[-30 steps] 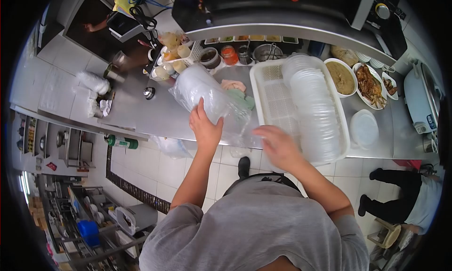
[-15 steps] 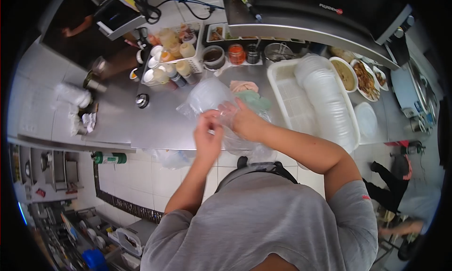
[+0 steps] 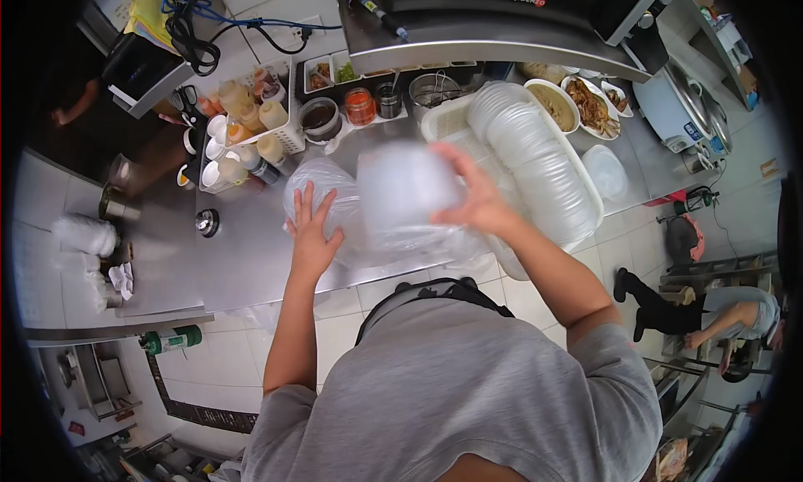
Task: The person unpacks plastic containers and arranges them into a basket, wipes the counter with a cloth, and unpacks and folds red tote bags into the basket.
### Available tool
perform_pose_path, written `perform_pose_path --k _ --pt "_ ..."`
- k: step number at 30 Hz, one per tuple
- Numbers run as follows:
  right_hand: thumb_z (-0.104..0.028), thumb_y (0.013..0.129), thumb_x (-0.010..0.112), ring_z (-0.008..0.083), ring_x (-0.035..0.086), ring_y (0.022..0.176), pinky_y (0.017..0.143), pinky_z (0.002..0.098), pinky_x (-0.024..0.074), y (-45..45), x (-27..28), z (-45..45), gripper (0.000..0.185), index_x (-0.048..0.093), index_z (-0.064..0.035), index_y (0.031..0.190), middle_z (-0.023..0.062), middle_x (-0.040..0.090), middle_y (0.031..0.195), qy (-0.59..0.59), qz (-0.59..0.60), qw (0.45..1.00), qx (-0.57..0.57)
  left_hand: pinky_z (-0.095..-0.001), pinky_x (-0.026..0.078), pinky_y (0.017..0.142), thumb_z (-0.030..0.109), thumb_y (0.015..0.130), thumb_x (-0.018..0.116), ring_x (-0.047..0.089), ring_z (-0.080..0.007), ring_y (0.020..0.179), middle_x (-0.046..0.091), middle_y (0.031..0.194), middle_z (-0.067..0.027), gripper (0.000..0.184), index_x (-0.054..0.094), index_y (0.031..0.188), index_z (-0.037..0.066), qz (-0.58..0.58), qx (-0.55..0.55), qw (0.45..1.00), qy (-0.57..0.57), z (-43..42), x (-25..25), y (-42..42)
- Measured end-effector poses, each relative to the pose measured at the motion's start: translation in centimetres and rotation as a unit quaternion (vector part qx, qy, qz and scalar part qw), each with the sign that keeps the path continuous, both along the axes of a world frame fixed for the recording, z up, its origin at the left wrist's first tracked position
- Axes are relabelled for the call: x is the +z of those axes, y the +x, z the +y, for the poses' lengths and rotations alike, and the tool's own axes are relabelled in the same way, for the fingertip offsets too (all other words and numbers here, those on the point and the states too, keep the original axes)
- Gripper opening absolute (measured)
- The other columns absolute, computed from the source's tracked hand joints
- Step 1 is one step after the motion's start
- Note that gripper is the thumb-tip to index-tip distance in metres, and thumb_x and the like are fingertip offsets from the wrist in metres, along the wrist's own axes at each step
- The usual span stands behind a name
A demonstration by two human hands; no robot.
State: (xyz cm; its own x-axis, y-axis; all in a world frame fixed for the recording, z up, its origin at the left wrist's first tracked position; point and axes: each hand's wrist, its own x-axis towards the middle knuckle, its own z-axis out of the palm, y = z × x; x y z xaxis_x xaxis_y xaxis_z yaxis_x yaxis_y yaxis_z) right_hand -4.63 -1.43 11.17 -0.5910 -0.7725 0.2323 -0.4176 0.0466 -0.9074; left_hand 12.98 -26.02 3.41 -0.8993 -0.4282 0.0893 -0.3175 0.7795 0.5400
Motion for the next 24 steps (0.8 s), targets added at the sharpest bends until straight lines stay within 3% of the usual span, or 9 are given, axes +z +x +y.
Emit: perform_pose_path --k 2,5,8,12,15,17,19,22,24 --pt "-0.010 0.061 0.081 0.0274 0.041 0.125 0.104 0.0401 0.0344 -2.0 -0.4 1.0 0.092 0.034 -0.0081 0.140 0.0133 0.045 0.130 -0.181 -0.126 0.968 -0.123 -0.0689 0.008 0.106 0.011 0.070 0.064 0.003 -0.0356 0.144 0.011 0.157 -0.0081 0.072 0.045 0.138 0.025 -0.013 -0.007 1.000 -0.006 -0.1 0.6 0.4" --pt "-0.017 0.058 0.084 0.0324 0.039 0.126 0.106 0.0404 0.0329 -4.5 0.8 2.3 0.101 0.029 -0.0085 0.143 0.0196 0.041 0.133 -0.179 -0.123 0.931 -0.295 -0.0677 0.008 0.107 0.009 0.068 0.064 0.003 -0.0356 0.144 0.012 0.156 -0.0095 0.075 0.044 0.138 0.024 -0.001 0.009 1.000 -0.014 0.4 0.2 0.5" --pt "-0.023 0.058 0.086 0.0366 0.037 0.127 0.106 0.0427 0.0326 -7.0 -2.1 2.0 0.108 0.023 -0.0095 0.145 0.0233 0.040 0.134 0.203 0.143 0.887 -0.389 -0.0658 0.008 0.108 0.012 0.070 0.066 0.003 -0.0358 0.144 0.013 0.156 -0.0108 0.074 0.042 0.140 0.021 -0.003 0.001 1.000 -0.018 1.4 0.6 0.1" --pt "-0.030 0.063 0.084 0.0391 0.034 0.129 0.103 0.0443 0.0336 -7.7 -7.6 -0.2 0.093 0.036 -0.0095 0.140 0.0258 0.037 0.137 0.308 0.243 0.832 -0.393 -0.0640 0.009 0.108 0.025 0.078 0.068 0.010 -0.0376 0.143 0.016 0.154 -0.0168 0.072 0.038 0.142 0.014 0.080 -0.003 0.997 0.009 1.6 0.7 -0.2" --pt "-0.026 0.070 0.077 0.0363 0.046 0.121 0.100 0.0419 0.0381 -4.6 -2.9 -1.0 0.068 0.049 -0.0084 0.130 0.0234 0.046 0.133 0.033 0.293 0.899 -0.323 -0.0616 0.011 0.108 0.033 0.083 0.065 0.014 -0.0389 0.142 0.017 0.153 -0.0212 0.070 0.035 0.143 0.010 0.161 0.050 0.985 0.027 -0.2 0.4 0.2" --pt "-0.019 0.076 0.071 0.0343 0.054 0.112 0.096 0.0401 0.0419 -1.5 -0.8 0.2 0.054 0.052 -0.0075 0.126 0.0210 0.052 0.128 0.202 0.035 0.973 -0.102 -0.0560 0.013 0.111 0.035 0.087 0.062 0.017 -0.0393 0.141 0.019 0.151 -0.0236 0.068 0.035 0.143 0.009 0.169 0.091 0.981 0.031 -2.4 -0.4 0.0" --pt "-0.008 0.080 0.063 0.0339 0.059 0.105 0.095 0.0390 0.0440 1.5 0.0 -1.1 0.046 0.054 -0.0063 0.124 0.0205 0.056 0.124 0.427 0.093 0.886 0.154 -0.0470 0.026 0.106 0.035 0.090 0.059 0.035 -0.0354 0.131 0.037 0.140 -0.0229 0.058 0.042 0.137 0.006 0.197 0.116 0.973 0.023 -4.2 -2.4 -1.3" --pt "0.000 0.081 0.053 0.0349 0.052 0.117 0.100 0.0402 0.0407 3.0 -6.3 -3.5 0.052 0.049 -0.0097 0.131 0.0187 0.049 0.133 0.353 0.160 0.903 0.183 -0.0347 0.041 0.090 0.033 0.093 0.055 0.055 -0.0251 0.103 0.059 0.113 -0.0170 0.043 0.054 0.123 0.002 0.142 0.143 0.959 0.198 -5.2 -3.5 -2.0" --pt "-0.001 0.081 0.050 0.0330 0.045 0.123 0.103 0.0420 0.0373 3.1 -7.2 -6.7 0.054 0.045 -0.0105 0.135 0.0154 0.043 0.139 0.087 0.309 0.935 0.148 -0.0296 0.045 0.077 0.032 0.095 0.053 0.058 -0.0176 0.084 0.064 0.094 -0.0109 0.036 0.060 0.110 0.000 0.117 0.150 0.931 0.312 -5.7 -4.0 -2.6"
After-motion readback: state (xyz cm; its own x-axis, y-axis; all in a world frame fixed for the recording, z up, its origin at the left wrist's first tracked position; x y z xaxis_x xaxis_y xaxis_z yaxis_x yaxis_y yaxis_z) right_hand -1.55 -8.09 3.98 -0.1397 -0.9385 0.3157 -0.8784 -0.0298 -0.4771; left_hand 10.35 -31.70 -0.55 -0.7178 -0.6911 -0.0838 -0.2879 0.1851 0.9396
